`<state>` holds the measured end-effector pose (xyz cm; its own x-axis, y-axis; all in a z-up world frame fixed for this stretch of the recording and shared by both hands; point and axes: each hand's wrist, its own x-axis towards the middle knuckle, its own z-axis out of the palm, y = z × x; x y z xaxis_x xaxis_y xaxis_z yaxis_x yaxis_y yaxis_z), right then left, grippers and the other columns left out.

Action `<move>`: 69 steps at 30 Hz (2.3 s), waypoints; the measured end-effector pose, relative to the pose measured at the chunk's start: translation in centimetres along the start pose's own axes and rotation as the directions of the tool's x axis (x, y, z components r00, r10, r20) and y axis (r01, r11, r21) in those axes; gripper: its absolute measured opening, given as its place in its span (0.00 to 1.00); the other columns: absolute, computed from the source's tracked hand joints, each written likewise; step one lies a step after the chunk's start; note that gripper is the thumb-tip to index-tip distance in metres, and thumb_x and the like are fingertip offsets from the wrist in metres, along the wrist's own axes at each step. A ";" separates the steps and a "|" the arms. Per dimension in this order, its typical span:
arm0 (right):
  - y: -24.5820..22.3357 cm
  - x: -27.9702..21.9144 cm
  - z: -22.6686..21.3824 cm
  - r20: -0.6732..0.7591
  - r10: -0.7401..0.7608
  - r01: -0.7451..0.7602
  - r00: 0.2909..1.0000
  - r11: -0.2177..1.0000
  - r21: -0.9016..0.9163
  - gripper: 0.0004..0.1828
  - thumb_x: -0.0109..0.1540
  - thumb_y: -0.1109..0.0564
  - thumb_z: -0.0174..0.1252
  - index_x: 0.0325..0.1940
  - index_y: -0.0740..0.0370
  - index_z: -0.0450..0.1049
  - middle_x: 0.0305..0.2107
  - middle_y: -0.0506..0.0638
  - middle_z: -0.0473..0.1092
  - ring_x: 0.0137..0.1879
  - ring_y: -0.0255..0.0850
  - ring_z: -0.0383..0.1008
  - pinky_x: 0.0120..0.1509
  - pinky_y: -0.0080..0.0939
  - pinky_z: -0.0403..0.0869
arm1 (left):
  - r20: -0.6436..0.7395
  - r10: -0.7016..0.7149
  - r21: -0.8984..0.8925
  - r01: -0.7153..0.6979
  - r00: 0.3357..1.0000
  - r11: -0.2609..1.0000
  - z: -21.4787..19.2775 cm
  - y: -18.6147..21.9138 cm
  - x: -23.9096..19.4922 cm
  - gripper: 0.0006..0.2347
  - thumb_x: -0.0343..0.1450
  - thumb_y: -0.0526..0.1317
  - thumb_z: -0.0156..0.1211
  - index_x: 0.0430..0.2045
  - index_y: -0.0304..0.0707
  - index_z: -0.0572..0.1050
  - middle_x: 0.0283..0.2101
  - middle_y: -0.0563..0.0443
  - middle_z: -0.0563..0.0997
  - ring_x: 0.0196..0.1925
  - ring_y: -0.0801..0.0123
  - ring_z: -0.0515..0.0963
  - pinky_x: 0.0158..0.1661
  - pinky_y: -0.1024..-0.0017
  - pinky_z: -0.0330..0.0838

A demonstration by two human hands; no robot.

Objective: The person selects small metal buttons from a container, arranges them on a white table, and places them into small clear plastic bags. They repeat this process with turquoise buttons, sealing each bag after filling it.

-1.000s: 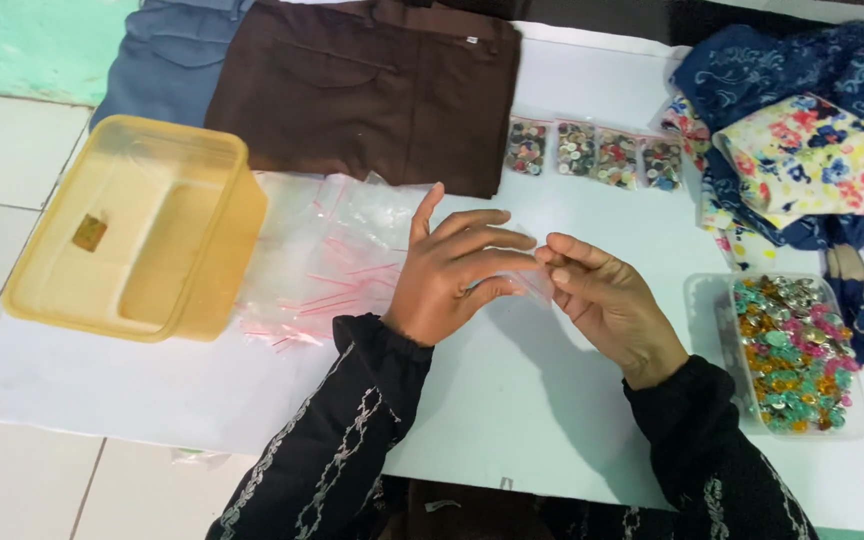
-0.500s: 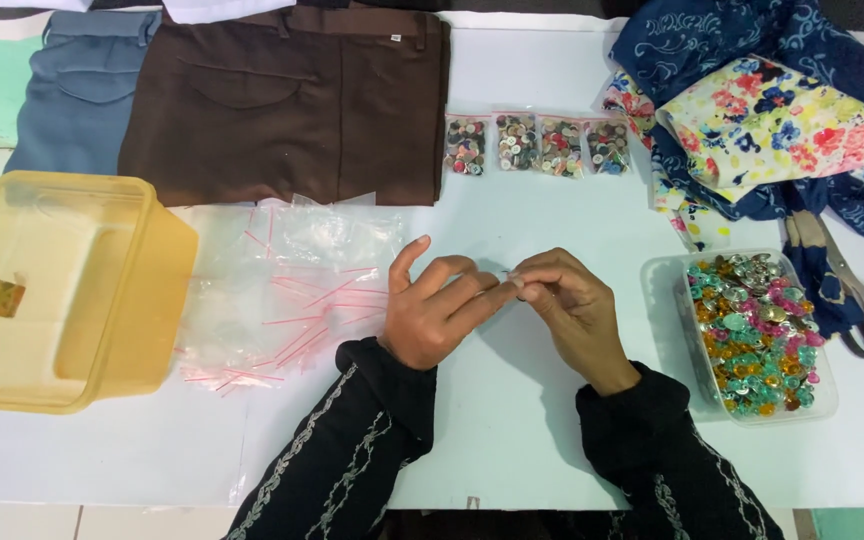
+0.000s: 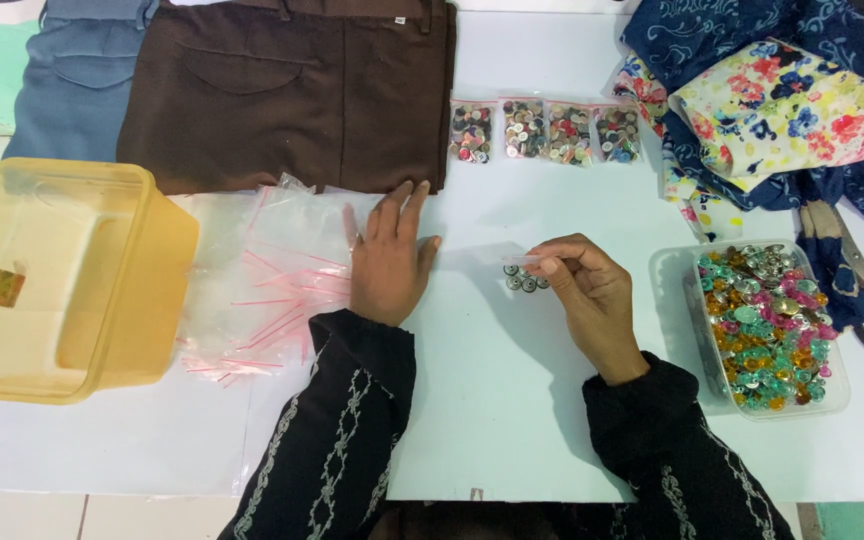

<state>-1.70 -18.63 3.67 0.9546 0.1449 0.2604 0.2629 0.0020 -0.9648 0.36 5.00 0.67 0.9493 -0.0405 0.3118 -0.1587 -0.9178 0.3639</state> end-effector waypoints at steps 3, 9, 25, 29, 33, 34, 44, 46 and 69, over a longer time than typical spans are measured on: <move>-0.5 0.0 0.1 -0.032 0.047 -0.046 0.998 0.999 0.025 0.08 0.70 0.62 0.53 0.46 0.71 0.73 0.38 0.57 0.74 0.47 0.42 0.77 0.55 0.41 0.76 | 0.014 -0.052 -0.001 0.052 0.999 0.999 -1.0 -0.1 0.1 0.25 0.73 0.39 0.64 0.67 0.45 0.64 0.65 0.47 0.68 0.66 0.52 0.69 0.61 0.29 0.58; -0.3 0.0 -0.4 -0.046 0.115 -0.112 0.992 0.991 0.067 0.10 0.70 0.59 0.53 0.47 0.72 0.74 0.36 0.58 0.73 0.44 0.43 0.77 0.55 0.42 0.77 | -0.234 0.147 -0.139 -0.183 0.961 0.973 -0.6 1.9 -0.4 0.15 0.79 0.44 0.51 0.61 0.50 0.72 0.51 0.57 0.77 0.56 0.65 0.73 0.58 0.57 0.57; -1.3 -0.2 0.3 0.009 0.047 -0.047 0.999 0.999 -0.027 0.10 0.69 0.60 0.54 0.46 0.72 0.76 0.35 0.57 0.74 0.41 0.40 0.74 0.50 0.42 0.77 | -0.313 0.101 -0.646 -0.290 0.944 0.706 -0.9 6.0 -1.7 0.01 0.72 0.41 0.67 0.34 0.52 0.83 0.31 0.62 0.84 0.36 0.66 0.80 0.54 0.61 0.60; -2.1 -0.1 0.0 0.024 -0.204 0.201 0.979 0.928 -0.313 0.13 0.66 0.61 0.62 0.53 0.68 0.73 0.41 0.55 0.69 0.45 0.43 0.72 0.49 0.44 0.75 | -0.330 0.094 -0.645 -0.298 0.939 0.703 -1.9 6.2 -1.5 0.02 0.69 0.39 0.70 0.31 0.50 0.83 0.29 0.62 0.84 0.35 0.64 0.80 0.51 0.61 0.62; -2.3 -0.3 -0.1 0.070 -0.388 0.381 0.919 0.827 -0.414 0.13 0.62 0.64 0.67 0.51 0.63 0.76 0.41 0.51 0.66 0.46 0.44 0.72 0.47 0.42 0.75 | -0.382 0.076 -0.648 -0.326 0.921 0.688 -1.8 5.7 -1.4 0.05 0.65 0.39 0.75 0.27 0.49 0.82 0.27 0.61 0.82 0.34 0.62 0.79 0.51 0.60 0.63; -2.0 -0.3 0.0 0.069 -0.388 0.380 0.919 0.827 -0.414 0.13 0.62 0.64 0.67 0.51 0.63 0.76 0.41 0.51 0.66 0.46 0.44 0.72 0.47 0.42 0.75 | -0.381 0.076 -0.649 -0.325 0.921 0.688 -1.7 5.7 -1.4 0.05 0.65 0.39 0.75 0.27 0.49 0.82 0.27 0.61 0.82 0.34 0.62 0.79 0.51 0.60 0.63; -2.3 0.3 0.4 0.225 -0.463 0.514 0.858 0.760 -0.398 0.10 0.61 0.71 0.63 0.44 0.63 0.78 0.37 0.53 0.77 0.42 0.49 0.77 0.46 0.47 0.75 | -0.353 0.073 -0.659 -0.303 0.933 0.688 -1.5 5.9 -1.6 0.08 0.64 0.43 0.77 0.29 0.49 0.81 0.30 0.61 0.83 0.37 0.62 0.80 0.55 0.57 0.62; -2.4 0.4 0.3 0.241 -0.462 0.521 0.853 0.761 -0.387 0.10 0.61 0.72 0.63 0.43 0.63 0.78 0.38 0.53 0.78 0.42 0.50 0.78 0.46 0.47 0.75 | -0.333 0.092 -0.668 -0.304 0.938 0.679 -1.8 6.1 -1.7 0.09 0.63 0.42 0.77 0.30 0.47 0.81 0.32 0.59 0.84 0.38 0.59 0.81 0.56 0.56 0.63; -1.5 0.1 -0.9 0.282 -0.387 0.476 0.878 0.773 -0.419 0.06 0.65 0.59 0.59 0.43 0.62 0.77 0.41 0.57 0.78 0.55 0.61 0.76 0.56 0.57 0.71 | -0.159 0.213 -0.622 -0.266 0.964 0.736 -1.1 5.9 -1.7 0.25 0.60 0.43 0.81 0.51 0.47 0.79 0.41 0.53 0.83 0.47 0.61 0.81 0.68 0.41 0.40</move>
<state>-1.87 -19.53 5.15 0.6963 0.4057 0.5920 0.7165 -0.3443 -0.6067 -2.54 0.04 3.24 0.8379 -0.1719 0.5180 -0.5380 -0.4194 0.7312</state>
